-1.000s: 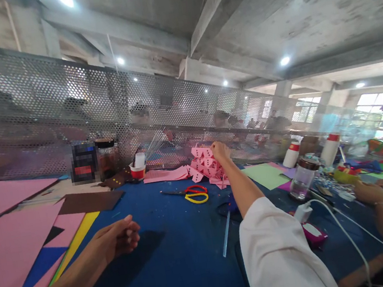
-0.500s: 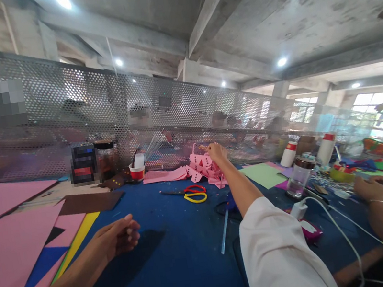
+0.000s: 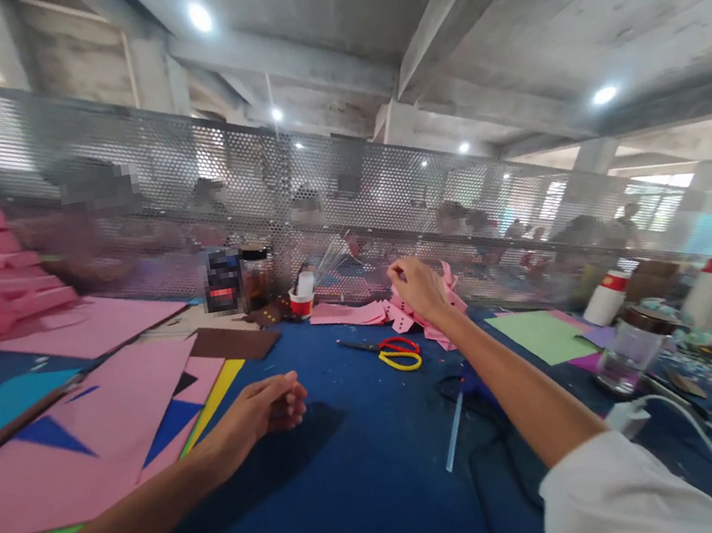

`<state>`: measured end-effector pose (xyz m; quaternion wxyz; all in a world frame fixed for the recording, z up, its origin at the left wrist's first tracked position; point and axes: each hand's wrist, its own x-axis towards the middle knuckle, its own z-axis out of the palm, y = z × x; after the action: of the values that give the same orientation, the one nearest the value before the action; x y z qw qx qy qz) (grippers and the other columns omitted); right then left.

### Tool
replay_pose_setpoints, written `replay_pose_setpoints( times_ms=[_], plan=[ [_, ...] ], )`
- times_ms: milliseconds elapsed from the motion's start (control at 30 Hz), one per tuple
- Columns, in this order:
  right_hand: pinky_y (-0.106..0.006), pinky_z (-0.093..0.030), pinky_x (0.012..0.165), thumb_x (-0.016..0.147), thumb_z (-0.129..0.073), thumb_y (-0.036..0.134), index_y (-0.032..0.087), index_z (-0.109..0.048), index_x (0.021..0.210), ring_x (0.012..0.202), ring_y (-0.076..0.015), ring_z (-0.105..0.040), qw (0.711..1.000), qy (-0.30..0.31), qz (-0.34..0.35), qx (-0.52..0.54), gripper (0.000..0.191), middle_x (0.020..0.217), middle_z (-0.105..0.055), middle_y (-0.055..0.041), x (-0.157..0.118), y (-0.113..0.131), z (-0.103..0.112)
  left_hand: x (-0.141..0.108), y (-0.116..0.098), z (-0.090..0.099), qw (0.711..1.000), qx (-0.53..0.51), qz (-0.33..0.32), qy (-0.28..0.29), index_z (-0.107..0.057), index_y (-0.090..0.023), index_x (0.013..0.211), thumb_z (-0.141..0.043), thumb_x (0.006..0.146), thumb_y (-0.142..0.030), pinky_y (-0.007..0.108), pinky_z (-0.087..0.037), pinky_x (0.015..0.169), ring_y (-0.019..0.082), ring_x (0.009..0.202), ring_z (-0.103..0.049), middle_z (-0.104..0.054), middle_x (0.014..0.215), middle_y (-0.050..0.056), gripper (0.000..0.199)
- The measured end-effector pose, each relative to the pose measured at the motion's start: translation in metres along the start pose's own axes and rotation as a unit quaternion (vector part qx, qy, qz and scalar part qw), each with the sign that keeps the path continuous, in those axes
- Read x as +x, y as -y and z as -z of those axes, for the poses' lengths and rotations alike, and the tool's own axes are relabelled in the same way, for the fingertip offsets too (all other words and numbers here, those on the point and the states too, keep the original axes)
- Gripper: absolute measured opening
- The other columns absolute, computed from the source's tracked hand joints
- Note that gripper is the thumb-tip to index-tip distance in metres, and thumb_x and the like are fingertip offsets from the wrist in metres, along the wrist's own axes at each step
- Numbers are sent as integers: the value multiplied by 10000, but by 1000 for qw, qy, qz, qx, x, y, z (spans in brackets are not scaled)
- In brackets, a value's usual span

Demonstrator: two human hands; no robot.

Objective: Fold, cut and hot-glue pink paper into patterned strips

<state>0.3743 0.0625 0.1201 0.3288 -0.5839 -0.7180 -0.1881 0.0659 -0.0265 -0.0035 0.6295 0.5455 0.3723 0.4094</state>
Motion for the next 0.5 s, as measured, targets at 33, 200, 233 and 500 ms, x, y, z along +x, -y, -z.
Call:
replay_pose_setpoints(
  times_ms=[33,200,233,500],
  plan=[
    [-281,-468,802,964,-504,262,210,-703,909,898,-187,-655,1000,6,24,18,213,957,-721,-41,-12,11,1,-1,-1,-1,1000,4,-4,-2,-654,-158,803,-627,824,-624,306,-489,734,174,720,-623,-644,753,36,467],
    [-276,-465,678,972,-534,308,242,-672,919,769,-169,-662,988,39,116,92,161,898,-713,-11,-87,56,10,-3,-3,-4,999,39,-23,-8,-648,-148,818,-617,834,-616,303,-481,700,161,676,-611,-649,740,38,469],
    [-285,-466,675,986,-519,292,244,-669,936,771,-173,-661,983,44,143,111,166,906,-712,-23,-103,62,12,-3,-2,-4,998,48,-27,-6,-648,-148,819,-615,835,-615,302,-479,690,163,672,-612,-655,738,42,469],
    [-349,-433,695,972,-536,154,226,-613,1029,753,-189,-630,951,54,280,121,120,859,-698,-39,-190,76,10,2,2,0,983,159,-88,-32,-621,-174,776,-612,837,-552,303,-483,667,185,668,-629,-678,711,35,383]
  ],
)
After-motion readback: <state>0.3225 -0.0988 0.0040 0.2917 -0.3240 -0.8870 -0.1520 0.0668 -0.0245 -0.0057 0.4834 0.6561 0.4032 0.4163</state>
